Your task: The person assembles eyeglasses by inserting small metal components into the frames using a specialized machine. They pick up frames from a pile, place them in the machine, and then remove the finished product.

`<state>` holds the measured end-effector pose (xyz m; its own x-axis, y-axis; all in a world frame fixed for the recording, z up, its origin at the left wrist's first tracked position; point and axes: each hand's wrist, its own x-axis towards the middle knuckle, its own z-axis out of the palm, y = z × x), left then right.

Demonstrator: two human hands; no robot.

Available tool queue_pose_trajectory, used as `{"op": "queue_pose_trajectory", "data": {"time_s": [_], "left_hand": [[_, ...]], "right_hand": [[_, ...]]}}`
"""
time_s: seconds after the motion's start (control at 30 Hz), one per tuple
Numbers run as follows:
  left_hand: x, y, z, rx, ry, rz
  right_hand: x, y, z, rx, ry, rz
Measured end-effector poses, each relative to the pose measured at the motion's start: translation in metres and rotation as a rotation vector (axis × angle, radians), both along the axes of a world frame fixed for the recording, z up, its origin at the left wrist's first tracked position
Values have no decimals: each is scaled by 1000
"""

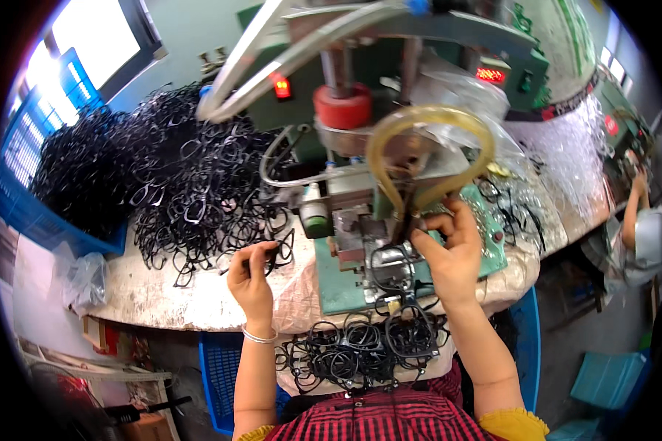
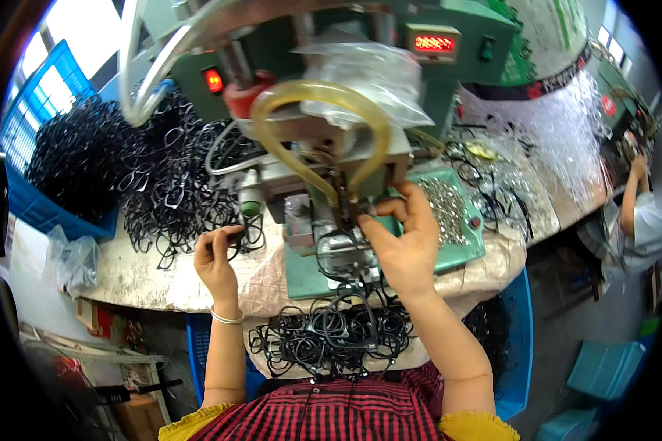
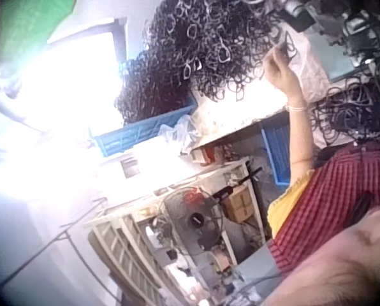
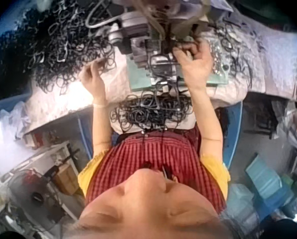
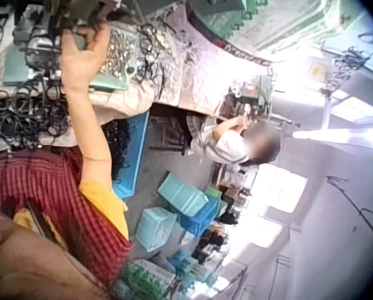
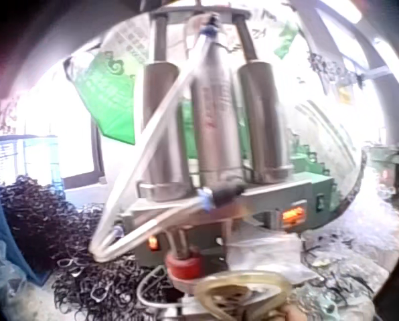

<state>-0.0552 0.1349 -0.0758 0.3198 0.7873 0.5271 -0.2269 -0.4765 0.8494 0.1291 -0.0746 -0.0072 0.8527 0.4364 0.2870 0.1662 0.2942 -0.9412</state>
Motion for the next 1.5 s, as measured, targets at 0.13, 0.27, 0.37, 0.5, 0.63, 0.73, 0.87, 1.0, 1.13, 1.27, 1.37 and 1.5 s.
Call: {"op": "queue_pose_trajectory", "data": {"time_s": [0.13,0.27,0.37,0.5,0.63,0.73,0.87,1.0,1.13,1.27,1.37,1.5], "left_hand": [[15,-25,70,153,-226,-144],[27,-50,158,542,-115,-271],[44,-49,170,310,-176,-410],[44,-49,174,461,-93,-349],[43,-48,176,457,-36,-349],[39,-57,178,777,49,-337],[37,-100,157,1284,138,-553],[50,-119,134,1338,244,-662],[49,-124,134,1311,309,-640],[50,-122,131,1259,295,-657],[50,-122,128,1231,261,-629],[43,-124,117,1166,204,-558]], "right_hand": [[0,-3,6,21,46,41],[-6,0,16,3,38,45],[-10,-3,24,-43,5,38],[-3,-3,26,-83,37,108],[-10,-1,29,1,102,126],[-16,-20,29,-28,-17,195],[22,-52,6,-402,-478,-66],[63,-82,-65,-969,-776,-581],[73,-82,-66,-695,-715,-577],[86,-87,-75,-736,-551,-538],[99,-92,-72,-502,-327,-502],[126,-88,-70,-714,-583,-562]]}}
